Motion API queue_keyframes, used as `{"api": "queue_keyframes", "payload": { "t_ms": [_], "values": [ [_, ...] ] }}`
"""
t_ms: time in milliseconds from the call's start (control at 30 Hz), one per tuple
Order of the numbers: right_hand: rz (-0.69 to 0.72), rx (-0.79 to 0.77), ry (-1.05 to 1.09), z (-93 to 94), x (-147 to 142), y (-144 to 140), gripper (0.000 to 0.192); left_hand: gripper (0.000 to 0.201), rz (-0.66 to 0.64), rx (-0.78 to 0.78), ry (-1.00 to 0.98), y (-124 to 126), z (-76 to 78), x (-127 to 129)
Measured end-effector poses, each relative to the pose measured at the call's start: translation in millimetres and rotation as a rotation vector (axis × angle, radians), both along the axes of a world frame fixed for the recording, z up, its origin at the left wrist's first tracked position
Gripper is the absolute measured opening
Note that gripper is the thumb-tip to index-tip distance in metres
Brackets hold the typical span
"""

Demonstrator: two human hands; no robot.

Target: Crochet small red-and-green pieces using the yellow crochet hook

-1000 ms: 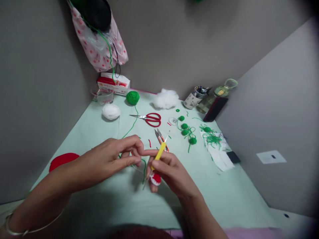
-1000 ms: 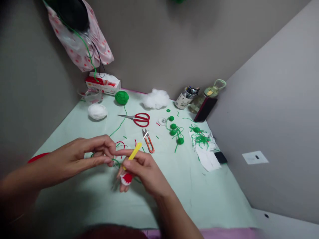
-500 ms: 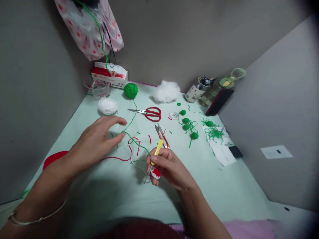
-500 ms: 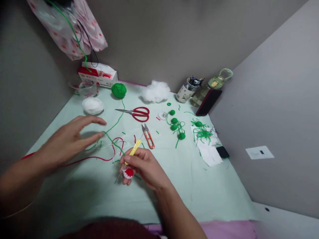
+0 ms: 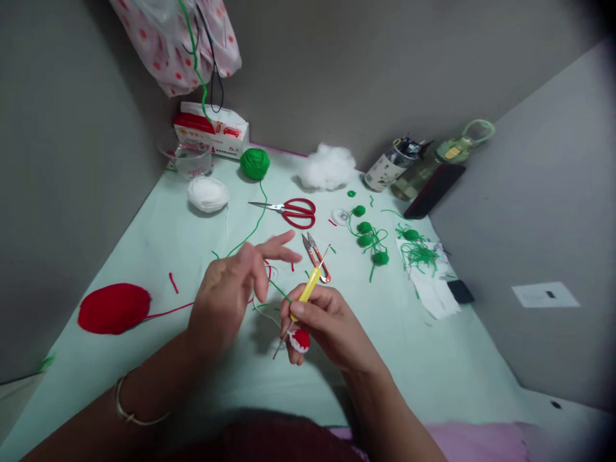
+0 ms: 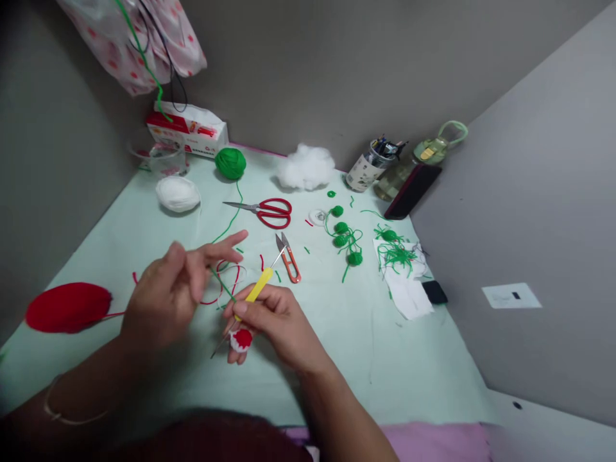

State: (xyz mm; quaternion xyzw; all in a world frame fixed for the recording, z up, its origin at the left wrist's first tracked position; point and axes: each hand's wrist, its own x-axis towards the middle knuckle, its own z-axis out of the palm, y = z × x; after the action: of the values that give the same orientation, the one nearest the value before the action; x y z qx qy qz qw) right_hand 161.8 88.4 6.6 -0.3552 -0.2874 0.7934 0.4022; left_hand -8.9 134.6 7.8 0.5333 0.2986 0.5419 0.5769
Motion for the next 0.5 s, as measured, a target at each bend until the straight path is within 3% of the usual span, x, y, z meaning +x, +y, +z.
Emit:
{"api": "queue_keyframes", "payload": {
  "t_ms": [67, 133, 200, 267, 333, 500],
  "values": [
    [-0.035, 0.006, 0.015, -0.1, 1.6, 1.4, 0.02, 0.046, 0.096, 0.316, 0.303, -1.7, -5.5, -3.1],
    [-0.09, 0.016, 0.017, -0.7, 2.5, 3.0, 0.02, 0.028, 0.199, 0.527, 0.518, -3.8, -11.5, -4.6],
    [-0.157, 0.045, -0.002, -1.7, 1.9, 3.5, 0.019, 0.018, 0.263, 0.597, 0.619, -5.3, -16.7, -3.2],
    [-0.196, 0.091, -0.034, -2.8, -0.6, 2.5, 0.017, 0.014, 0.266, 0.567, 0.637, -6.4, -18.7, 0.6],
    [-0.198, 0.12, -0.063, -3.6, -3.8, 0.6, 0.016, 0.015, 0.195, 0.379, 0.547, -7.7, -15.9, 5.5],
    [-0.212, 0.2, -0.13, -4.9, -4.7, -1.6, 0.016, 0.019, 0.032, -0.442, 0.066, -10.0, -1.7, 12.3]
  ]
}}
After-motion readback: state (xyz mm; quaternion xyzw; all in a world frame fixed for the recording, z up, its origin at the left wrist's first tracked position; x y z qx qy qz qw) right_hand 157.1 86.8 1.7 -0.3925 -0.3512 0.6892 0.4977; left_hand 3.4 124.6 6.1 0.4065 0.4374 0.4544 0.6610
